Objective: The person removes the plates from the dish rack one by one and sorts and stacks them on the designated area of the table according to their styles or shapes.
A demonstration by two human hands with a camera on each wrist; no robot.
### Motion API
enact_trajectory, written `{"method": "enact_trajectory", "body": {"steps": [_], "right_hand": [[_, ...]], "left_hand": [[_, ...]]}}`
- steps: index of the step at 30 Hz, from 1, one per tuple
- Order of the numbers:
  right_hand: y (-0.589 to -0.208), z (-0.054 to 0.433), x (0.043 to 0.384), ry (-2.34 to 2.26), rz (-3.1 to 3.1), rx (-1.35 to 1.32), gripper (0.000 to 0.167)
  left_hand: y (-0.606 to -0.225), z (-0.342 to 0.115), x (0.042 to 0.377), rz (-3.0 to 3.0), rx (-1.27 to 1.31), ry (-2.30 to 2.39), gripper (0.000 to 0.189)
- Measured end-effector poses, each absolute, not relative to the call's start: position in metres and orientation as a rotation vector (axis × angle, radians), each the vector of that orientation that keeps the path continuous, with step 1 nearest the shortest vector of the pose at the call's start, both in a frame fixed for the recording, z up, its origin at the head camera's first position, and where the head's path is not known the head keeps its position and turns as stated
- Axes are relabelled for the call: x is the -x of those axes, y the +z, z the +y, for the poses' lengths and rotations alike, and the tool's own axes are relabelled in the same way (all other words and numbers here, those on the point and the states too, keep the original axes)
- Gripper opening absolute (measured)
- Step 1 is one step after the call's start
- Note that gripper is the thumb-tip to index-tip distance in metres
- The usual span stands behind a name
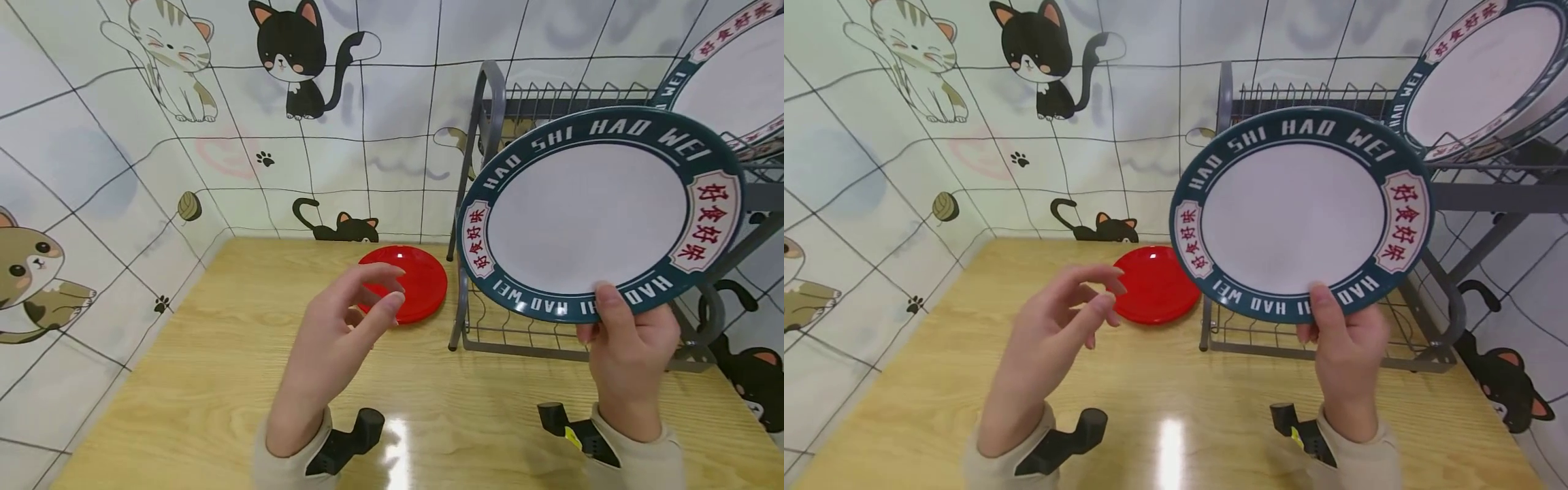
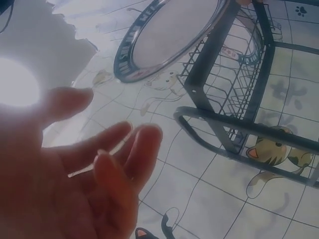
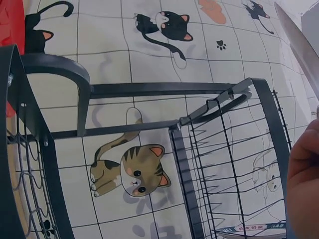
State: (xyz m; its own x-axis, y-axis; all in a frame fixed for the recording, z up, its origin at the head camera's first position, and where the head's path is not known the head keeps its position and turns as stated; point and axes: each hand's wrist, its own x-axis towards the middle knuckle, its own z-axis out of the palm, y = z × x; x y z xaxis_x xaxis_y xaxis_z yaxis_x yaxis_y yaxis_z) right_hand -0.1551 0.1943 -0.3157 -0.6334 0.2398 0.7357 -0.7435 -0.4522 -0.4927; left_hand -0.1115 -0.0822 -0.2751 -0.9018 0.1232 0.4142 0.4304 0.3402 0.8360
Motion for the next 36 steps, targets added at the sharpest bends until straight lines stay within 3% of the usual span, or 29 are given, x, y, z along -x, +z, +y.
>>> {"method": "enact_trajectory", "body": {"steps": [9,17,36], "right_hand": [[-0.322,0.189,0.154,2.097,-1.276,-0.853,0.015],[-0.323,0.185,0.149,1.909,-1.505,-0.855,0.014],[-0.326,0.176,0.153,1.816,-1.687,-0.902,0.020]], "left_hand": [[-0.274,-0.075,0.114,-2.406,0.363,-1.425,0.032],[-0.279,-0.069,0.118,-2.473,0.434,-1.409,0.037],[-0.282,-0.074,0.121,-2.384,0.476,-1.273,0.028]]}}
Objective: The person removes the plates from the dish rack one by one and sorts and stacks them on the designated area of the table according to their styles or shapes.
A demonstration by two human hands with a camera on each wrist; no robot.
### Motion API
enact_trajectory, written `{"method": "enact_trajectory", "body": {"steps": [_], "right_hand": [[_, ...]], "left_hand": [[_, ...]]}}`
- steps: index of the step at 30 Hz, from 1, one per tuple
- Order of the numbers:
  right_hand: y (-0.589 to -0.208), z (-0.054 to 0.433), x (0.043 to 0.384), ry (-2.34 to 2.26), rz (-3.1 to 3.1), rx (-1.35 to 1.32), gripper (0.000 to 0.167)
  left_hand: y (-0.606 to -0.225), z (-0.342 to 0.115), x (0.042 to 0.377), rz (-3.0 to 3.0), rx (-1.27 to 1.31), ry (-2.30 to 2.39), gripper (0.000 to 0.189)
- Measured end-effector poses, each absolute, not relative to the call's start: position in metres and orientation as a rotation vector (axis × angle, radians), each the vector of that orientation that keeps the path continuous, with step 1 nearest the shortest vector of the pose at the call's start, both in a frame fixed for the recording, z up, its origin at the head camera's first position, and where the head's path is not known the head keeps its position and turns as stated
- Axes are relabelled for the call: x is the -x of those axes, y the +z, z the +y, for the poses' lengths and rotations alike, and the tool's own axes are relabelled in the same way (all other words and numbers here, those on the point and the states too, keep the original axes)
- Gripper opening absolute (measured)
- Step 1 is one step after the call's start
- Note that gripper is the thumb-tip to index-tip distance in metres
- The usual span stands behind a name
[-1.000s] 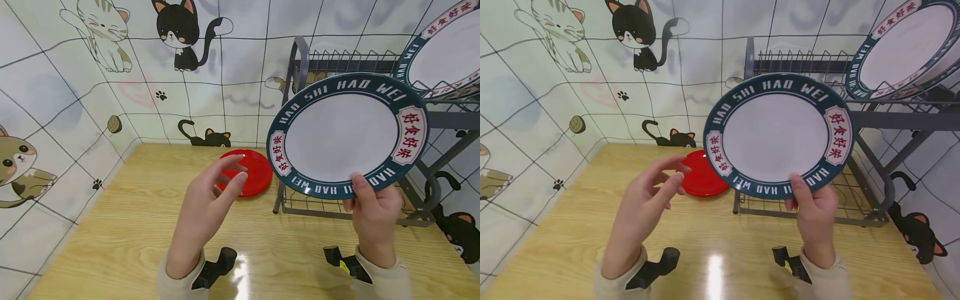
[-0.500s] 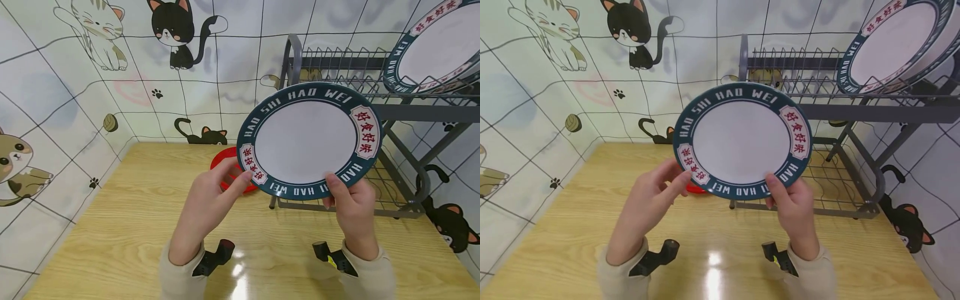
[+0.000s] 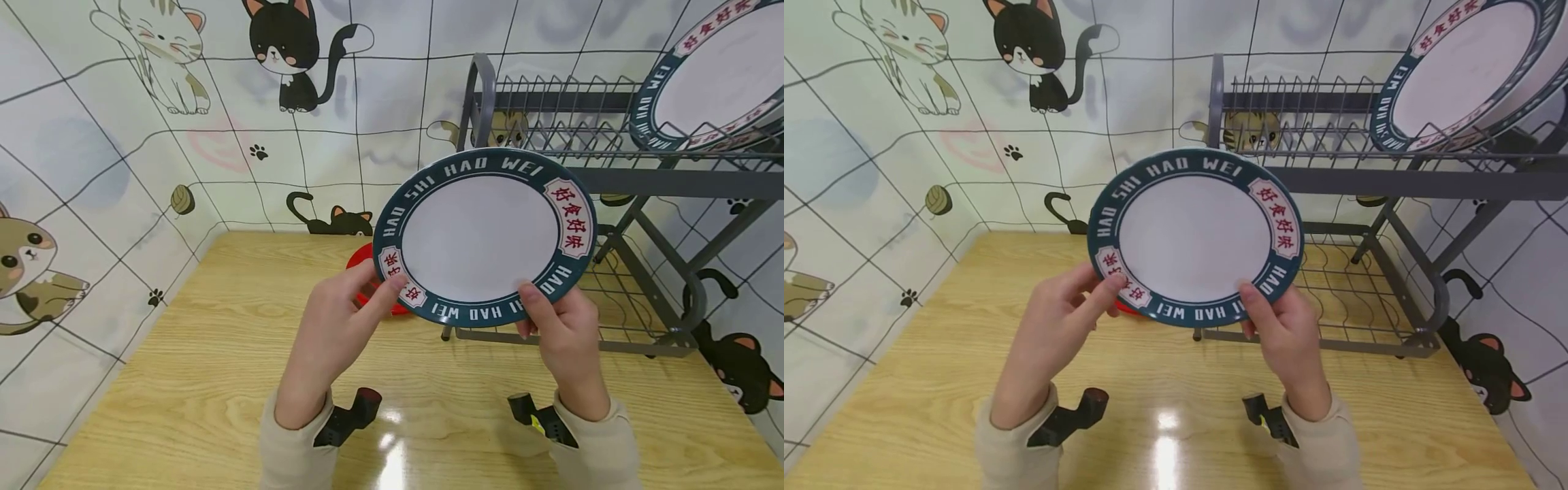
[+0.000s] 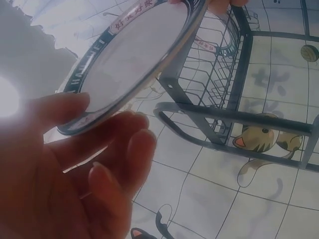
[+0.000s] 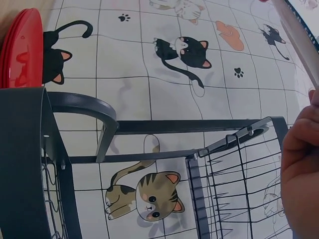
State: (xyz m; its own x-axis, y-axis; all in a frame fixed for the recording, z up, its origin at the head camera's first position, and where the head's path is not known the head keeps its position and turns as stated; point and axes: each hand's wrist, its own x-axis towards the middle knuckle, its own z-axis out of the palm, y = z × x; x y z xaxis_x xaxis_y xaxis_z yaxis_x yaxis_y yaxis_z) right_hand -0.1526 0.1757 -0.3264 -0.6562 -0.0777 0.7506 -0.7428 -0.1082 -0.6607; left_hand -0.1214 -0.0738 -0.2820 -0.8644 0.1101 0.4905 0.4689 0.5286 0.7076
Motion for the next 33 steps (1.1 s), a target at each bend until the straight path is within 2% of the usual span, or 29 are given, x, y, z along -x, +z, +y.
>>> {"method": "enact_trajectory", "body": {"steps": [6,11,19,33], "right_hand": [[-0.3275,0.1758,0.1580,1.786,-1.757,-0.926,0.023],[-0.3320,0.1772,0.1600,1.605,-1.978,-0.823,0.021],[-0.3353,0.1773,0.1612,1.486,-2.120,-0.776,0.031],[-0.3293,0.1737,0.1595,1.566,-2.122,-0.542,0.023]], "left_hand": [[-0.2834,-0.0800,0.1234,-2.298,0.524,-1.289,0.023],[-0.2852,-0.0815,0.1255,-2.282,0.540,-1.226,0.024],[-0.2882,-0.0839,0.1293,-2.252,0.580,-1.099,0.027],[-0.2862,-0.0818,0.1251,-2.242,0.637,-1.241,0.019]]}}
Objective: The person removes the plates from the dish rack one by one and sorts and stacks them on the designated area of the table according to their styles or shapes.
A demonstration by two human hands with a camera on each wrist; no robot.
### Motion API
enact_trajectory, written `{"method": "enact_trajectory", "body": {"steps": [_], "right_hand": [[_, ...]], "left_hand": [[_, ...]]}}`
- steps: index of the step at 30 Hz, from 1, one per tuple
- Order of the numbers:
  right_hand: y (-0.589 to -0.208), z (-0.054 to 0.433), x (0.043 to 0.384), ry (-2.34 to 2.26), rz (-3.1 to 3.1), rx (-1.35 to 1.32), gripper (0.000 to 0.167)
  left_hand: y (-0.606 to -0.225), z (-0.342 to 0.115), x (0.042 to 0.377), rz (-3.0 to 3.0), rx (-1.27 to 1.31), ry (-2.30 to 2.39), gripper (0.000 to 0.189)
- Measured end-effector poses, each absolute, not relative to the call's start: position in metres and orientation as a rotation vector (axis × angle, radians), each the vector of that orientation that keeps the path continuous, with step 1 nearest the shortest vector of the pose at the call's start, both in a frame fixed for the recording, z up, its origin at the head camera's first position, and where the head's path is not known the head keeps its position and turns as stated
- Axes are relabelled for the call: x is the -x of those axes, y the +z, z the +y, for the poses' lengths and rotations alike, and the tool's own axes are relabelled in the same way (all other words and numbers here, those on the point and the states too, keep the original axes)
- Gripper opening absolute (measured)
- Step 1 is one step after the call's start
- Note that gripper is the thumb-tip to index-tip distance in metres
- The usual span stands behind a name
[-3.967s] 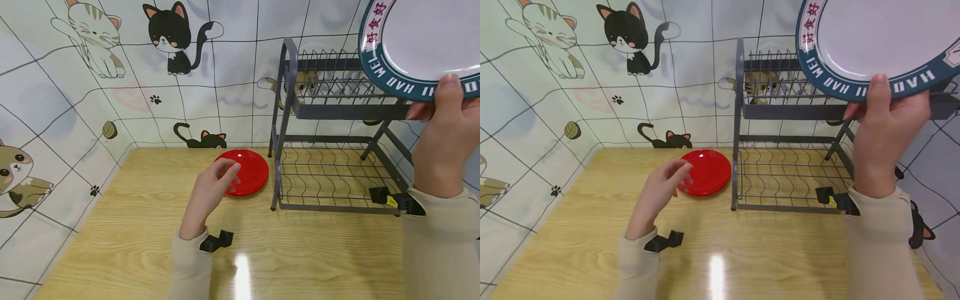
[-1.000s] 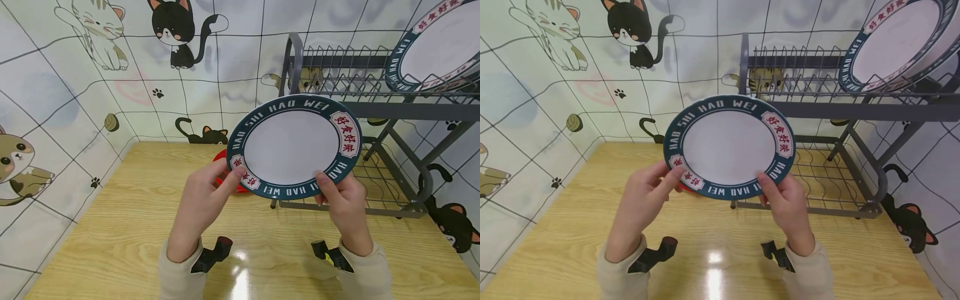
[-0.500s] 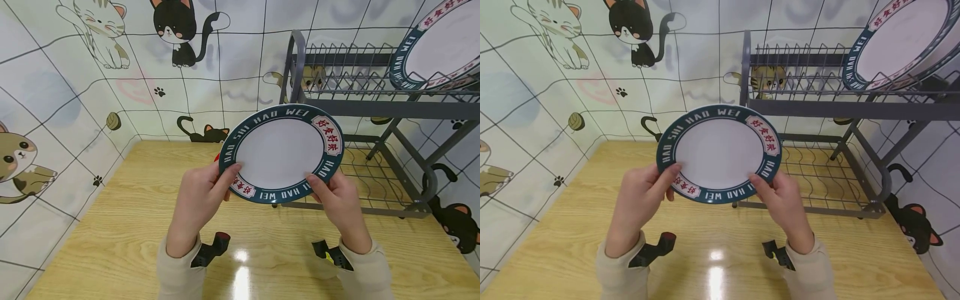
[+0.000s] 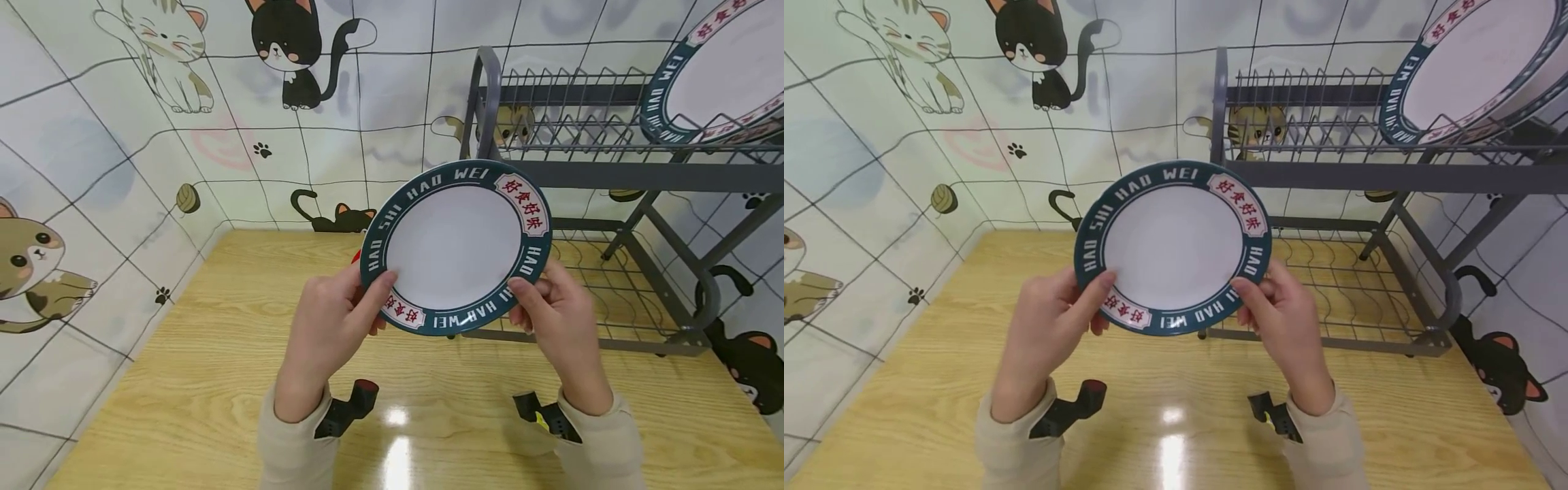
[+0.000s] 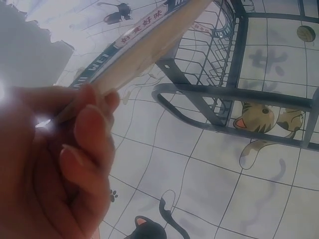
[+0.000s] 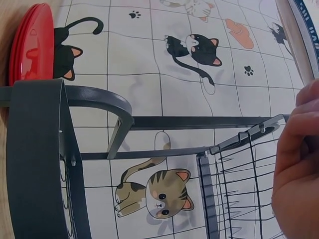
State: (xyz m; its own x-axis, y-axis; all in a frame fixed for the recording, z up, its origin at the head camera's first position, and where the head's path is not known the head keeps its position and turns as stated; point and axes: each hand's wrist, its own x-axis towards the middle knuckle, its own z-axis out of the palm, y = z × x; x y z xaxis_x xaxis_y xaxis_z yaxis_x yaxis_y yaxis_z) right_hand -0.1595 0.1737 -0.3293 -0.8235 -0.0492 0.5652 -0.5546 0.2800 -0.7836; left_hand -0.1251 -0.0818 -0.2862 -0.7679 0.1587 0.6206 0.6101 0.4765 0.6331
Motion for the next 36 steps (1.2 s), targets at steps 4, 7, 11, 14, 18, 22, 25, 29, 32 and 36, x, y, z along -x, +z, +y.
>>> {"method": "enact_trajectory", "body": {"steps": [4,7,11,14,18,22,25,29,32,36], "right_hand": [[-0.3280,0.1747,0.1583,1.578,-2.089,-0.563,0.022],[-0.3272,0.1742,0.1581,1.599,-2.073,-0.581,0.023],[-0.3260,0.1732,0.1588,1.592,-2.081,-0.613,0.026],[-0.3252,0.1729,0.1591,1.585,-2.103,-0.609,0.026],[-0.3254,0.1727,0.1591,1.602,-2.119,-0.596,0.028],[-0.3270,0.1726,0.1599,1.615,-2.118,-0.612,0.031],[-0.3285,0.1730,0.1607,1.614,-2.120,-0.614,0.031],[-0.3301,0.1737,0.1617,1.573,-2.137,-0.604,0.030],[-0.3307,0.1743,0.1623,1.529,-2.151,-0.594,0.028],[-0.3304,0.1746,0.1626,1.524,-2.154,-0.583,0.029]], "left_hand": [[-0.2855,-0.0792,0.1268,-2.196,0.655,-1.201,0.016],[-0.2854,-0.0790,0.1270,-2.184,0.658,-1.210,0.014],[-0.2863,-0.0799,0.1267,-2.188,0.661,-1.235,0.013],[-0.2869,-0.0807,0.1272,-2.181,0.669,-1.239,0.011],[-0.2867,-0.0816,0.1272,-2.180,0.670,-1.220,0.010],[-0.2854,-0.0822,0.1257,-2.189,0.665,-1.202,0.012],[-0.2849,-0.0824,0.1243,-2.204,0.666,-1.199,0.014],[-0.2855,-0.0828,0.1237,-2.246,0.659,-1.201,0.016],[-0.2861,-0.0829,0.1250,-2.294,0.632,-1.184,0.019],[-0.2875,-0.0817,0.1268,-2.341,0.566,-1.165,0.022]]}}
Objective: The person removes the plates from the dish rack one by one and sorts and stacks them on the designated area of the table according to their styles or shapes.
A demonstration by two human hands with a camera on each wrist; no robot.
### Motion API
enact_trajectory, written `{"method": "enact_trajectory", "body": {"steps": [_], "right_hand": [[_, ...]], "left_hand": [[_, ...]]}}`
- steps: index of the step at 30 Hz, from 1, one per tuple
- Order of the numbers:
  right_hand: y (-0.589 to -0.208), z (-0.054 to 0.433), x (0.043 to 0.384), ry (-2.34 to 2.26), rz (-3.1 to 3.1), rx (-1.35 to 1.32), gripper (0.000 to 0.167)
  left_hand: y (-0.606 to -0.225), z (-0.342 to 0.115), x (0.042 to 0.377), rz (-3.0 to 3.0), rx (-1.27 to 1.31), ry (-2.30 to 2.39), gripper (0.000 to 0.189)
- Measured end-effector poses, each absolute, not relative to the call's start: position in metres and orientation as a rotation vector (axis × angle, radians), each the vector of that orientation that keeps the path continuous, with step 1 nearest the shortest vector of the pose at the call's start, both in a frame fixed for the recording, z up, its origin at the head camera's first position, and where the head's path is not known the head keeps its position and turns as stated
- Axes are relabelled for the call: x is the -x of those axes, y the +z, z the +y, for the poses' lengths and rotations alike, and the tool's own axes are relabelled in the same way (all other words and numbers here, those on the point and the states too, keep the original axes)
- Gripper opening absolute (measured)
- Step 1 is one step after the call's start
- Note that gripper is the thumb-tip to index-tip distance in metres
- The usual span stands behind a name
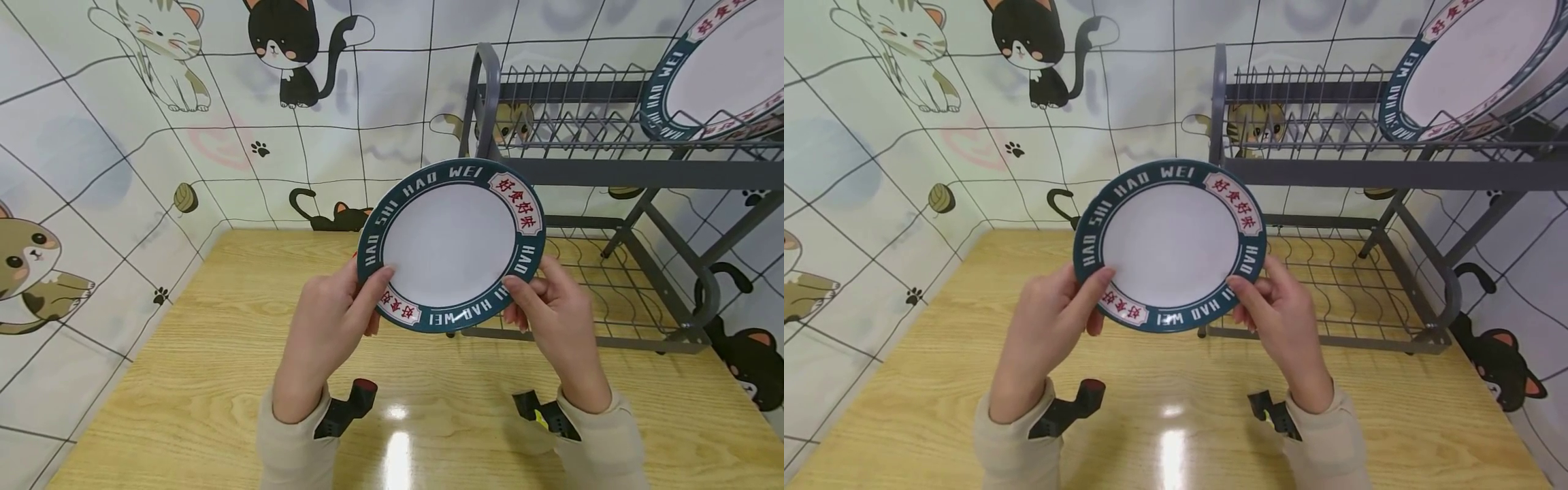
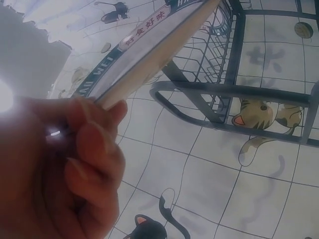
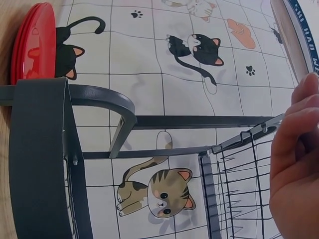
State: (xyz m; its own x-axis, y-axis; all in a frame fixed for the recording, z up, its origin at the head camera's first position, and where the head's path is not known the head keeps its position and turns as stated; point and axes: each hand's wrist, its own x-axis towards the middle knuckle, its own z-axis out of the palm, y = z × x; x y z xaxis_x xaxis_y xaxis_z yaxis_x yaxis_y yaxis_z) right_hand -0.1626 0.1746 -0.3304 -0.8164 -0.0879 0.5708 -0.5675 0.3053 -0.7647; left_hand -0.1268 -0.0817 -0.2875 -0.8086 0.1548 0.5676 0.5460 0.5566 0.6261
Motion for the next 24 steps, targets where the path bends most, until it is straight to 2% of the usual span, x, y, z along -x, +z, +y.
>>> {"method": "enact_trajectory", "body": {"steps": [13,24], "right_hand": [[-0.3297,0.1771,0.1602,1.612,-2.130,-0.572,0.039],[-0.3229,0.1749,0.1550,1.661,-2.092,-0.577,0.036]], "left_hand": [[-0.2887,-0.0796,0.1291,-2.314,0.540,-1.185,0.022],[-0.2901,-0.0810,0.1323,-2.301,0.517,-1.253,0.025]]}}
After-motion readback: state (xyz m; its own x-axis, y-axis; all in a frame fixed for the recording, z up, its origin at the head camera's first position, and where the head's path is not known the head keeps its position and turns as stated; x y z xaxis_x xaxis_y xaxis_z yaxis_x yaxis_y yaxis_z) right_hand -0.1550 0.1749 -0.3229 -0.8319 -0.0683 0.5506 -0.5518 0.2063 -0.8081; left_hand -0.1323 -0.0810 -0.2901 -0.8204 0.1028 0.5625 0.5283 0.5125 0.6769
